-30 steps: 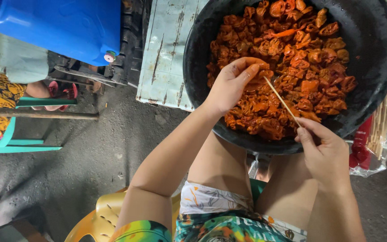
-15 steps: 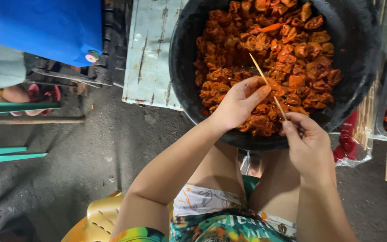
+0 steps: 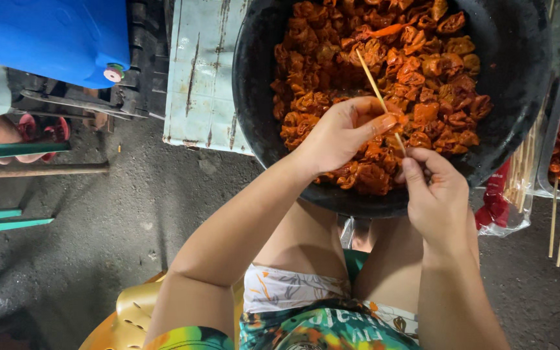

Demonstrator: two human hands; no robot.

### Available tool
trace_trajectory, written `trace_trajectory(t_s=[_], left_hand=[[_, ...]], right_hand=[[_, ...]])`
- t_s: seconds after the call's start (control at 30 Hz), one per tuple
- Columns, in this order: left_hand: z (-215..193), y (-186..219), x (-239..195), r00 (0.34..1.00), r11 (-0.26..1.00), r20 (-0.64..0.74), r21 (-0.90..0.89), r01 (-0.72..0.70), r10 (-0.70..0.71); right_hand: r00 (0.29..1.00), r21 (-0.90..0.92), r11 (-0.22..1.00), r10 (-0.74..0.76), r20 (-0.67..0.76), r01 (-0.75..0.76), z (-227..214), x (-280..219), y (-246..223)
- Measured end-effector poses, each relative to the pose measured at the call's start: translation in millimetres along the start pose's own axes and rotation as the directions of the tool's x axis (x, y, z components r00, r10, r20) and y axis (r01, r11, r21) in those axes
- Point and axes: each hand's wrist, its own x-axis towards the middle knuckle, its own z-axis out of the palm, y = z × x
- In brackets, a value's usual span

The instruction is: The person skewers pieces of marinated food from a large black bowl onto wooden sticks by hand and places the finished skewers onto a metal tray.

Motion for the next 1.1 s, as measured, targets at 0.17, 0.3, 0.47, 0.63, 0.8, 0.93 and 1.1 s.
trace_trajectory(t_s=[0.17,0.3,0.47,0.63,0.8,0.93,1.1], left_hand=[[-26.7,-10.7,37.4,0.988,0.937,-0.143,0.348,0.002,0.052],[-44.6,-46.0,68.7,0.98,0.353,-0.061,0.927,0.126,-0.19],[-41.6,-97.3,93.4,0.914,0.055,-0.191,0.973,0.225,-0.357],[-52.0,-82.4,108.7,0.902,0.001,-0.283,0.954,0.299,-0.326],[-83.4,-46.1,85.1,0.938,0.427,-0.266,0.838,0.339,-0.223],[-93.5,-33.5,64.6,0.963,0.737,-0.219,0.623,0.263,-0.158],[-82.7,-11.4,36.5,0.94,0.917,-0.237,0.256,0.306,-0.248]], right_hand=[[0.997,-0.024,0.999,-0.022,-0.068,0.02,-19.3,0.6,-3.9],[0.996,0.088,0.996,0.022,-0.081,-0.015,-33.6,2.3,-1.6],[0.991,0.017,0.993,-0.119,-0.056,0.12,-41.6,-7.4,6.5],[0.996,0.038,0.996,-0.082,-0.04,0.083,-41.1,-6.6,3.6],[0.995,0.03,0.995,-0.094,-0.036,0.095,-44.7,-8.6,-1.0],[0.998,-0.025,0.998,-0.062,-0.033,0.062,-44.4,-9.5,-5.3],[0.999,-0.26,0.966,-0.015,-0.032,0.006,-46.6,-12.7,-14.3]])
